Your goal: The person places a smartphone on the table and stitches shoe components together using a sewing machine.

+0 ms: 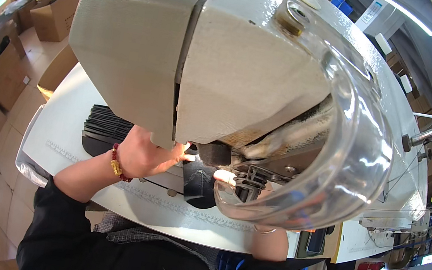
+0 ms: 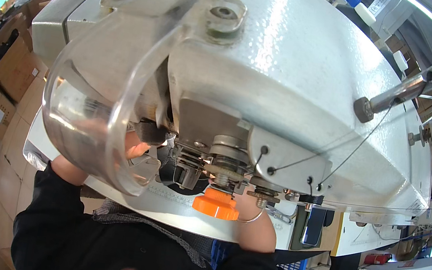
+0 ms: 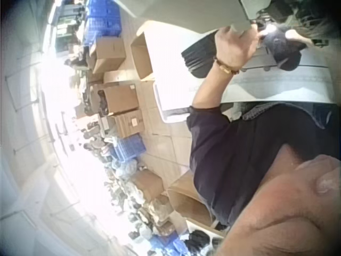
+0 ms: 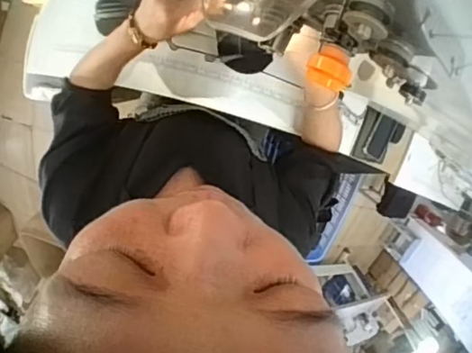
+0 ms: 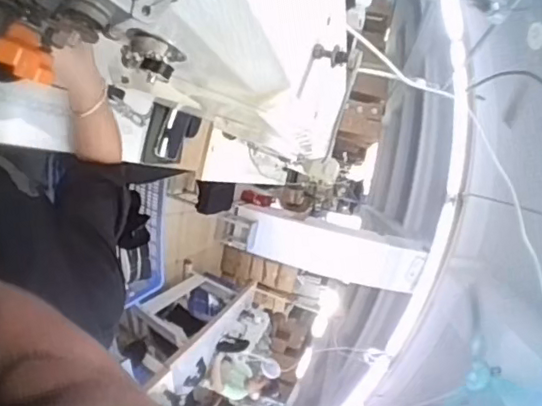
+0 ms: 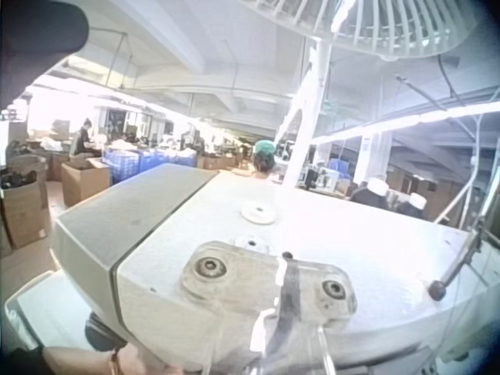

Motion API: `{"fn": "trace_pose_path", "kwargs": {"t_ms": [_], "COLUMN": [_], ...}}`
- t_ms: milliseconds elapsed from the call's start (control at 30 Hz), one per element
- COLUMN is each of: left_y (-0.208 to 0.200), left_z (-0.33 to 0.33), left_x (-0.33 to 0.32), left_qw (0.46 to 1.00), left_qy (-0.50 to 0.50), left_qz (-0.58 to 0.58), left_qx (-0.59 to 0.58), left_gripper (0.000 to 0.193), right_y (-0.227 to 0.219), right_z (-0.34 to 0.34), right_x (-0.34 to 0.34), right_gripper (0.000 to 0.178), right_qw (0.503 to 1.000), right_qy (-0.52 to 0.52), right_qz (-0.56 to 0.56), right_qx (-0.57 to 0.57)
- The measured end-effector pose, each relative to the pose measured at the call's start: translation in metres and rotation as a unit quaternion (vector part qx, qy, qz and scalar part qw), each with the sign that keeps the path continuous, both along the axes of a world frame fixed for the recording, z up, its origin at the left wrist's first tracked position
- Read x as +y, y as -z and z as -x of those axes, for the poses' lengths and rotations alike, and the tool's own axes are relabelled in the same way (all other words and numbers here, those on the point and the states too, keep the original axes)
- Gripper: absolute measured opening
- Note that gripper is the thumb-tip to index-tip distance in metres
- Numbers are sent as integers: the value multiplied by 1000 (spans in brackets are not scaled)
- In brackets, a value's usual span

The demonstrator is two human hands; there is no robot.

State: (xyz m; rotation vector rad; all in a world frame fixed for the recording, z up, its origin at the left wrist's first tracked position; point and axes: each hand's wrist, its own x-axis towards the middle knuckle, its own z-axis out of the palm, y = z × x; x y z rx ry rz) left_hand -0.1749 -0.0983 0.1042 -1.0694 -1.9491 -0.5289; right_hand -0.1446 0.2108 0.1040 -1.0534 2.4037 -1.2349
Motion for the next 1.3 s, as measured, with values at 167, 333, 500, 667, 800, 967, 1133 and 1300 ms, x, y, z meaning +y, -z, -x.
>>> {"fn": "trace_pose_path", "kwargs": {"t_ms": [167, 333, 500, 667, 800, 967, 1133, 1300], "left_y": [-1, -11, -14, -11, -12, -19, -23, -20], "left_z": [-5, 5, 28, 42, 38, 32, 20, 10], "left_x": [2, -14, -23, -22, -20, -13, -7, 2], "left_qw": [1000, 992, 953, 952, 957, 951, 936, 917], "left_qy": [3, 59, 79, 82, 96, 126, 112, 120], "left_qz": [-17, -14, -5, 48, -2, -44, -39, -118], "left_qx": [-3, -114, -293, -292, -272, -278, -331, -363], "left_gripper": [25, 22, 33, 42, 44, 47, 37, 30], "right_y": [-3, 3, 17, 15, 7, -1, 5, 25], "right_z": [9, 6, 7, -8, -31, -29, -20, -13], "right_x": [7, 10, 11, -21, -67, -84, -74, -53], "right_gripper": [46, 45, 43, 42, 30, 25, 28, 26], "right_qw": [999, 998, 990, 959, 841, 727, 695, 573], "right_qy": [8, 14, 32, 63, 160, 150, 141, 41], "right_qz": [30, 50, 130, 271, -73, -125, -119, -323], "right_qx": [-27, -35, -52, 53, 511, 659, 695, 752]}}
